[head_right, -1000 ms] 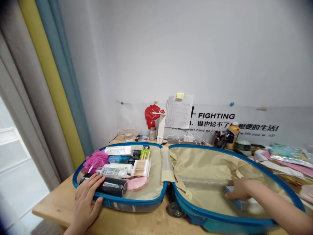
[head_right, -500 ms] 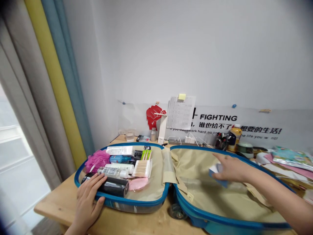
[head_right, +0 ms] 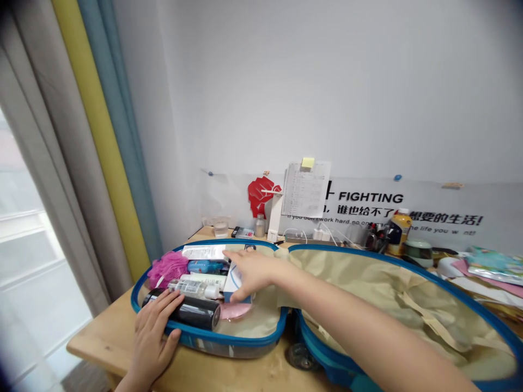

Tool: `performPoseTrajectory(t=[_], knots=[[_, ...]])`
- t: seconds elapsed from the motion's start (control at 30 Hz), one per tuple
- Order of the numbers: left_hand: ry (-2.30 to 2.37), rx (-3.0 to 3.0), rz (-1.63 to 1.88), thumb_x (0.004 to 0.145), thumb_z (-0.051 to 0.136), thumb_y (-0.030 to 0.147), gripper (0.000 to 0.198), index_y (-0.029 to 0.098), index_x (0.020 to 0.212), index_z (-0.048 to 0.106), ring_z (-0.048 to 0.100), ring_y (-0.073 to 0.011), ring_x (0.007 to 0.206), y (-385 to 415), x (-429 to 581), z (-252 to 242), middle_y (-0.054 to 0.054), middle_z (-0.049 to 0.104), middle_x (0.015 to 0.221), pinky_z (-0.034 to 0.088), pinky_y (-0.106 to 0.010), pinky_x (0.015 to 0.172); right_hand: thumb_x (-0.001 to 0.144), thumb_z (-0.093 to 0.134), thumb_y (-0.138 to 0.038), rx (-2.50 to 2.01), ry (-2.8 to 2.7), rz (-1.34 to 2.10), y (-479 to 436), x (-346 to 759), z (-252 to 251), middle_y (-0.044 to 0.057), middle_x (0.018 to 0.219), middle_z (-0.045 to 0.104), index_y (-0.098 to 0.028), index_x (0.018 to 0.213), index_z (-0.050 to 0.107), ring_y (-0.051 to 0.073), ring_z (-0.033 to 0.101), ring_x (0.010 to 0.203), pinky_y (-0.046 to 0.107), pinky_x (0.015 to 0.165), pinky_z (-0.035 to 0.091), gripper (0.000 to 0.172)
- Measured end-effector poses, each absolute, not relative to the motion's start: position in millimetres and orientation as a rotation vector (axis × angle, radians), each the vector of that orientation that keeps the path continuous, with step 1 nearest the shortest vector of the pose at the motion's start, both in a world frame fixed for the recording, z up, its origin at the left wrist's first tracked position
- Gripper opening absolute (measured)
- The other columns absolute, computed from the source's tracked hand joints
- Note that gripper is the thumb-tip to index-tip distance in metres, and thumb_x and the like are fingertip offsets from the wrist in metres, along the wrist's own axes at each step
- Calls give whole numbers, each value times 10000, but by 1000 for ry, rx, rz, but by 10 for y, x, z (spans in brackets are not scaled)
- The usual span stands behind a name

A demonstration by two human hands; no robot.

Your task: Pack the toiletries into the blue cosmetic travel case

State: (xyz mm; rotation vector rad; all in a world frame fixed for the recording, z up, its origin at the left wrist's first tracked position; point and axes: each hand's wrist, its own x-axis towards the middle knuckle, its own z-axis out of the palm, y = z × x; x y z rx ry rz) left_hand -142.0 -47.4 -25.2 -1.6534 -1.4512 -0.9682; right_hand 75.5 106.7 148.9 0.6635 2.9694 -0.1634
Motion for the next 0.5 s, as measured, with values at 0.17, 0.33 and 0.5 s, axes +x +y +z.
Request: performPoseTrajectory(t=[0.17, 0.33, 0.5], knots=[[-1455, -1657, -964, 920, 370, 425, 466, 202, 1317, 468, 482, -274, 1201, -483, -1427, -243, -111, 615, 1210, 287, -408, 1016, 544, 756, -524, 649, 2943, -143, 1070, 547, 1281, 219, 1396, 430, -134, 1521, 143, 382, 414, 1269, 467, 1041, 336, 1217], [-1464, -1651, -968, 918, 379, 432, 472, 202, 1318, 478, 484, -271, 1211, -488, -1415, -232, -108, 622, 1212, 291, -403, 1020, 524, 753, -592, 632, 2966, -152, 1072, 533, 1155, 226, 1379, 443, -127, 1517, 165, 392, 421, 1251, 485, 1044, 325, 1245], [-1473, -1648, -973, 911, 385, 438, 477, 215, 1323, 477, 495, -270, 1204, -474, -1431, -277, -100, 622, 1221, 290, -405, 1028, 519, 734, -658, 586, 2985, -183, 1129, 565, 1040, 216, 1438, 388, -107, 1510, 195, 403, 371, 1289, 491, 1089, 274, 1255]])
